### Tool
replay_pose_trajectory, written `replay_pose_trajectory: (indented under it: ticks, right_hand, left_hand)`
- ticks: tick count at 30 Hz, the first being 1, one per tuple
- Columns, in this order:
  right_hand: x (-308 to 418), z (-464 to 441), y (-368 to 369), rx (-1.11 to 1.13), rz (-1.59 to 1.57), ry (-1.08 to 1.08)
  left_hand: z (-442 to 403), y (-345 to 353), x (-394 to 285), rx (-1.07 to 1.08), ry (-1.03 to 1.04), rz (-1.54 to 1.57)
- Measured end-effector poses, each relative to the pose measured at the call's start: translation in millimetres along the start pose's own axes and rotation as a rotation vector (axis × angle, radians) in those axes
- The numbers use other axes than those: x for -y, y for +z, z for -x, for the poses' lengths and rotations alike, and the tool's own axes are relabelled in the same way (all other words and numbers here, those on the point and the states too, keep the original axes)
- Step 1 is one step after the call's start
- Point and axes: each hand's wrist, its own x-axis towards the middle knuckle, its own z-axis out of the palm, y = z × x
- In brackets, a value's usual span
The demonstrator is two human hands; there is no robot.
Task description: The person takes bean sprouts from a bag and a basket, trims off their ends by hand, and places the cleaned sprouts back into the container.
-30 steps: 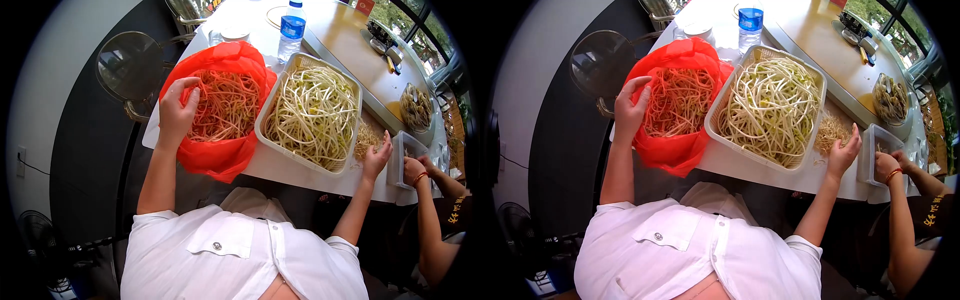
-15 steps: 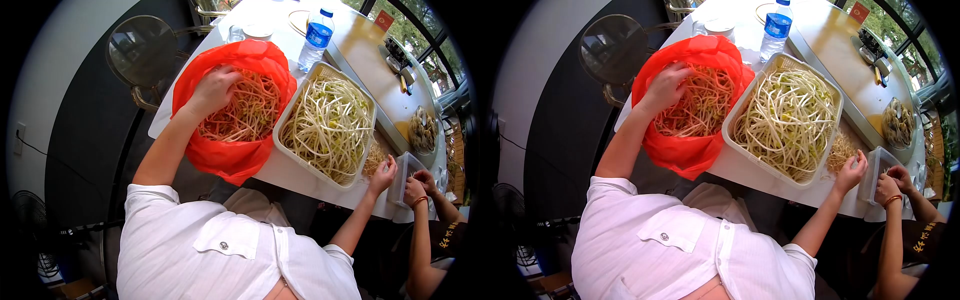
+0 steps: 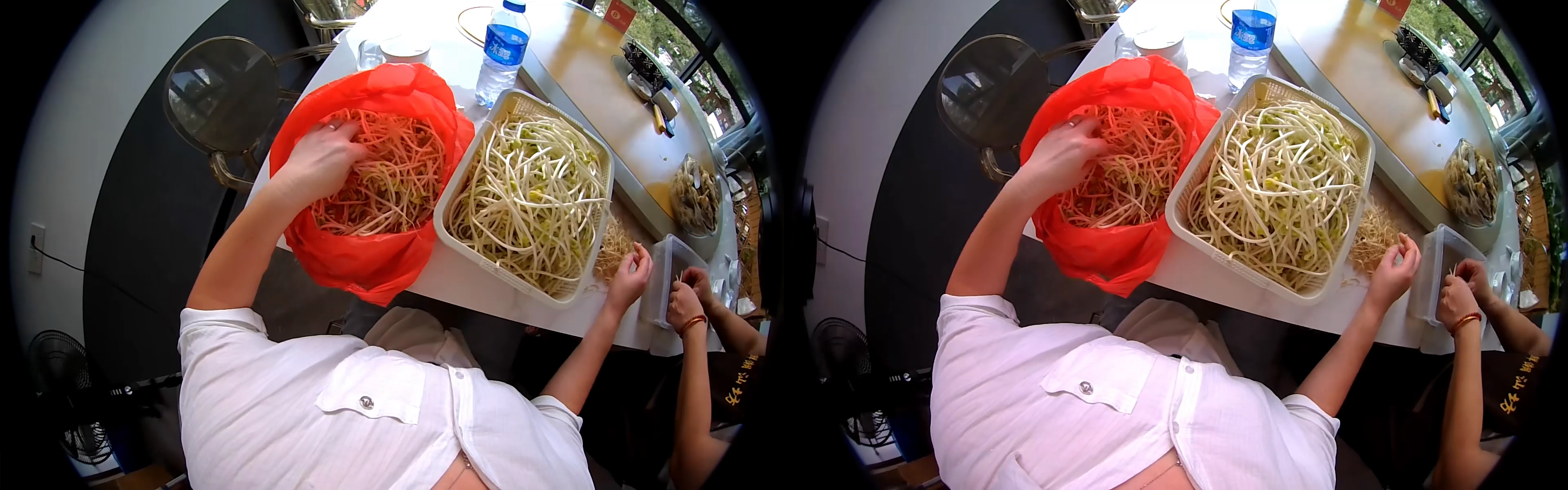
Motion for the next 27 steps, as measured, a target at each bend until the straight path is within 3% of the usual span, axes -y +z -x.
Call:
replay_pose_trajectory:
  ticks: [5, 7, 17, 19, 22, 24, 26, 27]
  right_hand:
    - [0, 0, 1, 0.022, -0.029, 0.01]
    - [-2, 0, 0, 0.024, -0.036, 0.007]
    - [-5, 1, 3, 0.04, -0.078, 0.08]
    - [-7, 1, 4, 0.042, -0.097, 0.091]
    - [-5, 1, 3, 0.047, -0.109, 0.12]
    - [-4, 1, 2, 0.062, -0.085, 0.118]
    - [-7, 1, 3, 0.053, -0.106, 0.118]
    - [-8, 2, 3, 0.049, -0.125, 0.115]
  left_hand:
    - [8, 4, 7, -0.156, 0.028, 0.015]
    - [2, 21, 7, -0.338, 0.125, -0.026]
    - [-13, 25, 22, -0.413, 0.266, -0.063]
    - [-10, 7, 20, -0.474, 0.157, 0.101]
    - [-11, -6, 23, -0.547, 0.194, 0.293]
    - [-11, -14, 23, -0.546, 0.208, 0.317]
    - [-9, -18, 19, -0.473, 0.121, 0.691]
    - [-8, -21, 17, -0.473, 0.125, 0.689]
